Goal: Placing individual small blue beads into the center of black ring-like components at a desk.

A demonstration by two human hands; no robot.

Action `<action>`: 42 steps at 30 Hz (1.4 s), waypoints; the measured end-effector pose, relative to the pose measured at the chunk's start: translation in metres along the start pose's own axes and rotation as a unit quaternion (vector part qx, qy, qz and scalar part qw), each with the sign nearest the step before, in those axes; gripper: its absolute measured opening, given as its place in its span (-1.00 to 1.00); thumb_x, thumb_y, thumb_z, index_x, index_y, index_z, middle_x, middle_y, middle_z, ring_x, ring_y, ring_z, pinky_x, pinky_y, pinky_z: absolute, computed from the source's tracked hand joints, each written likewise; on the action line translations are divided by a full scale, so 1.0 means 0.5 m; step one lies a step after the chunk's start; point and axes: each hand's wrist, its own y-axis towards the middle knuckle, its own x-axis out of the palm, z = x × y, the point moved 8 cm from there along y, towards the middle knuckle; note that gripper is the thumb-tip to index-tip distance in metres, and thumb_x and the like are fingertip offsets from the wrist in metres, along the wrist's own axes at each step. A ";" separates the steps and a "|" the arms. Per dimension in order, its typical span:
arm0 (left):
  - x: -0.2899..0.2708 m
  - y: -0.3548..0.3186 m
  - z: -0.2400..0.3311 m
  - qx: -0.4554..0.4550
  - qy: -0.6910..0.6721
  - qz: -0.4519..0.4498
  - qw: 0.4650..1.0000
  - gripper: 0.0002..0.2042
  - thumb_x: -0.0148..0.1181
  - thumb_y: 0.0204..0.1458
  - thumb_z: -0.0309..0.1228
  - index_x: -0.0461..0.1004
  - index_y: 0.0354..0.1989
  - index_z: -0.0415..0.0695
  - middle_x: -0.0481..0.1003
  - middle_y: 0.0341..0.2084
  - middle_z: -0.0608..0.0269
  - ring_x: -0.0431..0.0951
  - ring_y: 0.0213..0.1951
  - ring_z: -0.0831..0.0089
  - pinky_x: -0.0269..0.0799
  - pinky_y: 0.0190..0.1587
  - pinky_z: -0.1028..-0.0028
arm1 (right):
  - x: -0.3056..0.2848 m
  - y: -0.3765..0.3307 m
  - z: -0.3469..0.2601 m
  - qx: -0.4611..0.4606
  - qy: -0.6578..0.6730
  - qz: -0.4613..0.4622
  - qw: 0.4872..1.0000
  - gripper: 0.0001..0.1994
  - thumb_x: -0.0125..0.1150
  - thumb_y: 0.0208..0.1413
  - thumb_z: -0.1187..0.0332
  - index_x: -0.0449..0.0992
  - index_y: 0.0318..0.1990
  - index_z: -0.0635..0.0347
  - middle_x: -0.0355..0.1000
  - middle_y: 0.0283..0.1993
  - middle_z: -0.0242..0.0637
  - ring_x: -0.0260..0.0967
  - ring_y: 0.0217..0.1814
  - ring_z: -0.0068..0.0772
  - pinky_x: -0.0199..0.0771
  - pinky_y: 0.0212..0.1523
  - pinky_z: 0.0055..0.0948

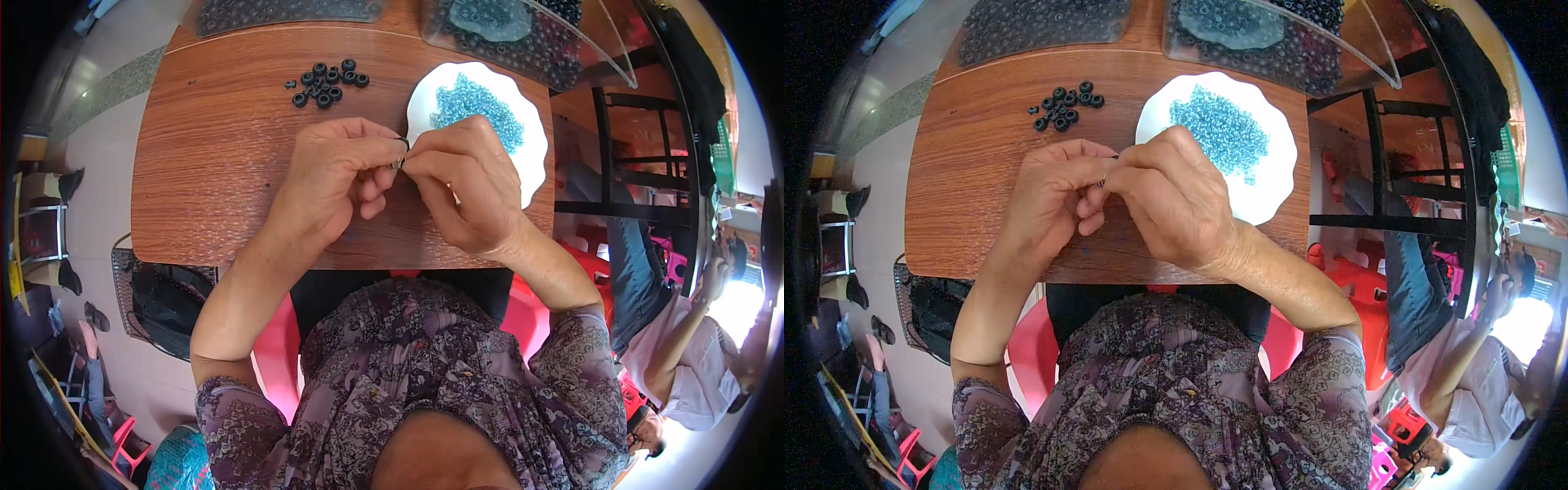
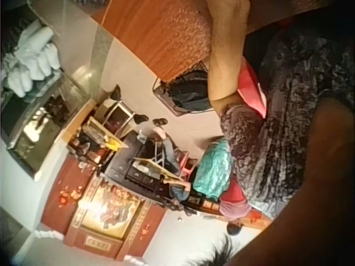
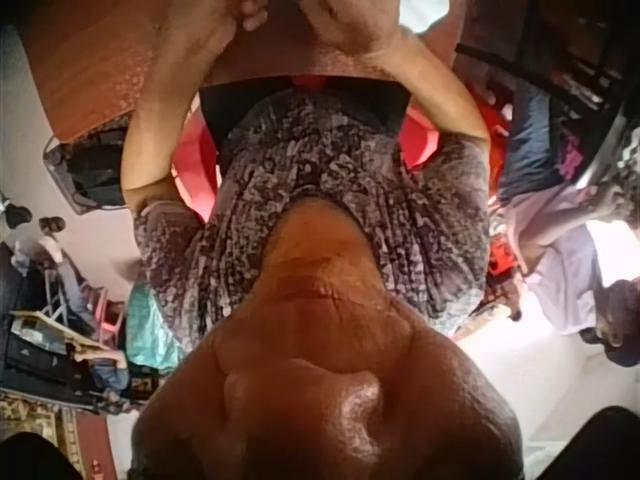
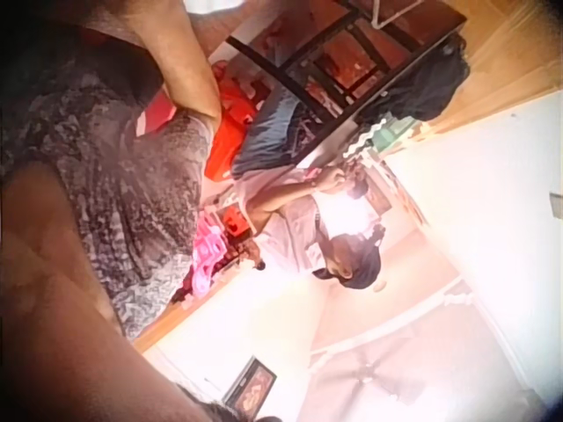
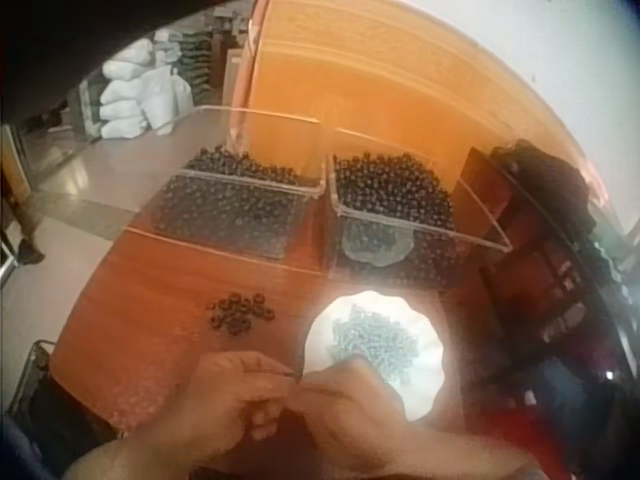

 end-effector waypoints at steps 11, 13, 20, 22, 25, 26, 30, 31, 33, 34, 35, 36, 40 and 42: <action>-0.010 -0.012 0.003 0.026 0.026 0.042 0.998 -0.93 0.17 -0.10 -0.57 0.41 -0.47 -0.28 0.37 -0.73 0.31 0.30 -0.74 0.60 0.18 -0.73 0.58 | -0.007 0.001 0.006 0.004 -0.040 0.005 0.999 -0.69 0.24 -0.33 0.74 0.43 -0.34 0.27 0.40 -0.34 -0.21 0.31 -0.36 -0.26 0.30 -0.40 -0.42; -0.023 -0.016 0.020 0.084 0.089 0.078 0.989 -0.93 0.15 -0.07 -0.56 0.41 -0.46 -0.28 0.37 -0.71 0.33 0.33 -0.71 0.60 0.23 -0.69 0.58 | -0.010 0.004 0.012 0.010 -0.052 0.013 0.998 -0.70 0.23 -0.32 0.74 0.43 -0.34 0.27 0.40 -0.35 -0.22 0.31 -0.37 -0.25 0.30 -0.40 -0.42; 0.047 -0.051 0.121 0.515 0.670 0.096 0.526 -0.93 0.10 -0.16 -0.57 0.35 -0.48 -0.19 0.41 -0.56 0.23 0.44 -0.45 0.38 0.37 -0.48 0.49 | -0.028 -0.005 0.052 0.102 -0.038 0.009 0.994 -0.76 0.26 -0.31 0.72 0.43 -0.42 0.29 0.40 -0.43 -0.26 0.30 -0.44 -0.33 0.27 -0.44 -0.47; 0.067 -0.041 0.105 0.532 0.731 0.066 0.423 -0.91 0.09 -0.22 -0.57 0.33 -0.51 -0.16 0.38 -0.56 0.20 0.43 -0.44 0.33 0.38 -0.47 0.46 | -0.031 -0.010 0.057 0.120 -0.032 0.009 0.992 -0.77 0.26 -0.31 0.72 0.43 -0.43 0.29 0.40 -0.44 -0.27 0.30 -0.44 -0.37 0.27 -0.45 -0.48; 0.076 -0.024 0.079 0.526 0.763 0.027 0.376 -0.90 0.05 -0.28 -0.56 0.29 -0.55 -0.14 0.31 -0.60 0.22 0.37 -0.46 0.32 0.39 -0.44 0.44 | -0.035 -0.017 0.061 0.131 -0.029 0.007 0.991 -0.77 0.26 -0.30 0.72 0.44 -0.43 0.29 0.41 -0.43 -0.29 0.30 -0.43 -0.42 0.27 -0.46 -0.52; 0.075 -0.023 0.078 0.525 0.763 0.028 0.376 -0.91 0.05 -0.28 -0.56 0.29 -0.55 -0.15 0.31 -0.60 0.21 0.37 -0.46 0.32 0.40 -0.44 0.44 | -0.035 -0.019 0.065 0.145 -0.021 0.003 0.989 -0.78 0.26 -0.29 0.71 0.45 -0.43 0.29 0.41 -0.43 -0.30 0.29 -0.43 -0.43 0.27 -0.46 -0.53; 0.059 -0.025 0.088 0.540 0.732 0.061 0.412 -0.91 0.06 -0.27 -0.56 0.30 -0.55 -0.15 0.30 -0.60 0.21 0.37 -0.41 0.34 0.38 -0.46 0.43 | -0.034 -0.025 0.077 0.184 0.001 -0.013 0.983 -0.81 0.26 -0.26 0.69 0.46 -0.43 0.28 0.40 -0.44 -0.31 0.29 -0.43 -0.47 0.28 -0.45 -0.56; 0.057 -0.027 0.092 0.539 0.733 0.059 0.411 -0.91 0.06 -0.27 -0.56 0.30 -0.55 -0.15 0.30 -0.60 0.21 0.37 -0.41 0.34 0.38 -0.46 0.43 | -0.034 -0.025 0.077 0.186 0.001 -0.012 0.983 -0.81 0.26 -0.26 0.69 0.46 -0.43 0.28 0.40 -0.44 -0.31 0.29 -0.43 -0.47 0.28 -0.45 -0.56; 0.047 -0.043 0.126 0.561 0.680 0.082 0.464 -0.89 0.12 -0.23 -0.58 0.38 -0.47 -0.21 0.35 -0.58 0.18 0.40 -0.43 0.40 0.36 -0.46 0.48 | -0.030 -0.027 0.086 0.219 0.021 -0.023 0.975 -0.82 0.26 -0.24 0.68 0.46 -0.42 0.29 0.40 -0.44 -0.33 0.28 -0.42 -0.51 0.28 -0.43 -0.57; 0.049 -0.051 0.132 0.561 0.681 0.080 0.464 -0.89 0.12 -0.23 -0.58 0.38 -0.47 -0.21 0.35 -0.58 0.18 0.40 -0.43 0.40 0.36 -0.46 0.48 | -0.029 -0.028 0.086 0.220 0.020 -0.022 0.975 -0.82 0.26 -0.24 0.68 0.46 -0.42 0.29 0.40 -0.44 -0.33 0.28 -0.42 -0.51 0.28 -0.43 -0.57; 0.019 -0.042 0.149 0.496 0.608 0.084 0.614 -0.87 0.16 -0.19 -0.58 0.42 -0.41 -0.24 0.40 -0.55 0.18 0.41 -0.46 0.44 0.35 -0.46 0.52 | -0.025 -0.031 0.091 0.241 0.044 -0.026 0.969 -0.83 0.26 -0.21 0.68 0.47 -0.41 0.30 0.40 -0.43 -0.36 0.27 -0.41 -0.55 0.29 -0.42 -0.58; -0.012 -0.031 0.150 0.415 0.517 0.085 0.744 -0.85 0.20 -0.15 -0.58 0.45 -0.35 -0.26 0.44 -0.52 0.19 0.42 -0.48 0.49 0.34 -0.46 0.56 | -0.020 -0.034 0.097 0.262 0.066 -0.031 0.962 -0.85 0.25 -0.18 0.67 0.47 -0.40 0.30 0.41 -0.42 -0.39 0.26 -0.41 -0.58 0.29 -0.41 -0.59; -0.052 -0.023 0.107 0.237 0.225 0.018 0.945 -0.81 0.23 -0.09 -0.55 0.47 -0.27 -0.31 0.49 -0.46 0.19 0.40 -0.51 0.56 0.33 -0.44 0.61 | 0.002 -0.043 0.114 0.379 0.230 0.001 0.897 -0.87 0.24 -0.10 0.67 0.49 -0.36 0.31 0.42 -0.37 -0.43 0.28 -0.37 -0.65 0.33 -0.35 -0.63; -0.043 -0.024 0.081 0.186 0.089 -0.024 0.978 -0.83 0.21 -0.05 -0.55 0.47 -0.27 -0.33 0.49 -0.44 0.22 0.40 -0.49 0.57 0.33 -0.42 0.61 | 0.020 -0.036 0.112 0.414 0.326 0.008 0.850 -0.87 0.23 -0.07 0.66 0.50 -0.33 0.32 0.44 -0.34 -0.41 0.33 -0.33 -0.67 0.36 -0.30 -0.67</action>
